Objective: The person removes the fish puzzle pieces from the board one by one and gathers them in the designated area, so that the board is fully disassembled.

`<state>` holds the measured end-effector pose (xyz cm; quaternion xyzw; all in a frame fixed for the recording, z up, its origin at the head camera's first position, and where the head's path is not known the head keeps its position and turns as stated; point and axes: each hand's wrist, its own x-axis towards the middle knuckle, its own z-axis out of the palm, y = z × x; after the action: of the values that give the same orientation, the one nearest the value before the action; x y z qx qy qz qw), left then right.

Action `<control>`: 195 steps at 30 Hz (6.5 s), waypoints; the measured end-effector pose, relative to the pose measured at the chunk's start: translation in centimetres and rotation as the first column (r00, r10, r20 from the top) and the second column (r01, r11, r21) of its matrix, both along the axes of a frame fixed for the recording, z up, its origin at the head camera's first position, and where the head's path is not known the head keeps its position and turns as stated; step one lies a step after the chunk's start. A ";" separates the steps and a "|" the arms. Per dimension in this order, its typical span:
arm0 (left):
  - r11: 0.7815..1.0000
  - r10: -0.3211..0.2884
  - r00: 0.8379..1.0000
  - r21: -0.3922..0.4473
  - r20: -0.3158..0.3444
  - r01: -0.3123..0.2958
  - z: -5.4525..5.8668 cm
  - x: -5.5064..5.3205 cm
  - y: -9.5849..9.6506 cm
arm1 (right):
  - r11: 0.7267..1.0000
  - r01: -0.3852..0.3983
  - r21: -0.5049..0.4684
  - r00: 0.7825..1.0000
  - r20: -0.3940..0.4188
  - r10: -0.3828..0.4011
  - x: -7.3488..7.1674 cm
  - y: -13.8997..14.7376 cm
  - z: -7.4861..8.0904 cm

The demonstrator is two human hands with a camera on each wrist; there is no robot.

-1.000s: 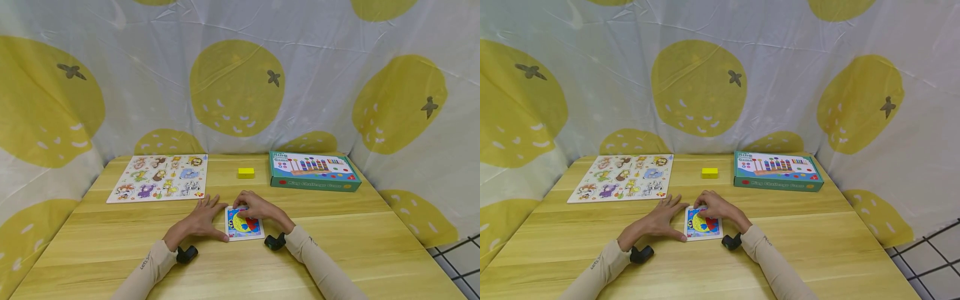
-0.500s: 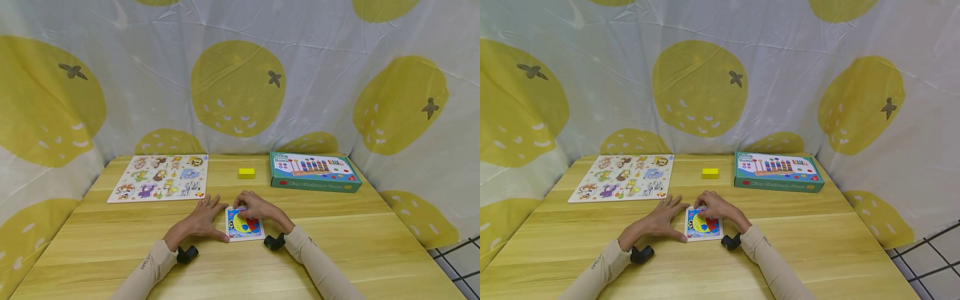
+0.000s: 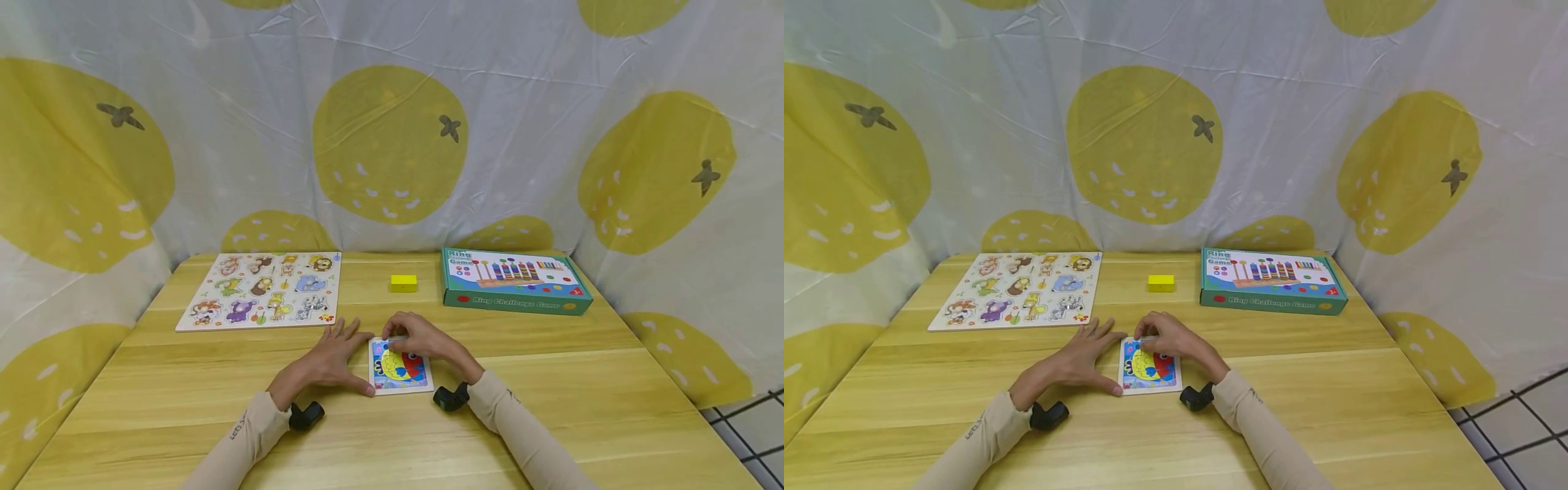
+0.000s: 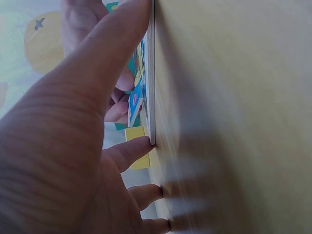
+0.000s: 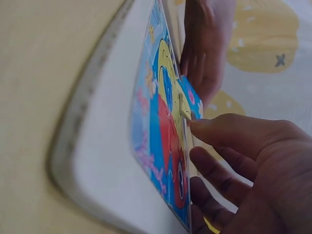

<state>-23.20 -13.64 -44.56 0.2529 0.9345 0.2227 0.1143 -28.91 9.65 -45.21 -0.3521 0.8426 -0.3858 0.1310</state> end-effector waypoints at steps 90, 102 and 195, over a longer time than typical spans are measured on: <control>0.998 -0.048 0.999 0.036 0.001 0.048 0.3 0.9 -0.3 | 0.983 0.168 0.077 0.982 -0.101 -0.160 0.9 10.3 1.7; 0.996 -0.053 0.998 0.072 -0.031 0.055 -0.2 1.0 -0.5 | 0.980 0.170 0.103 0.985 -0.060 -0.164 0.2 10.8 1.0; 0.997 -0.038 0.995 0.060 -0.088 0.043 -0.4 0.7 -0.2 | 0.972 -0.092 0.218 0.995 -0.012 0.097 -1.2 1.4 1.4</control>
<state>-22.55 -13.81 -44.91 0.2846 0.9260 0.2379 0.0703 -30.11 11.00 -43.82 -0.3797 0.8634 -0.2807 0.1775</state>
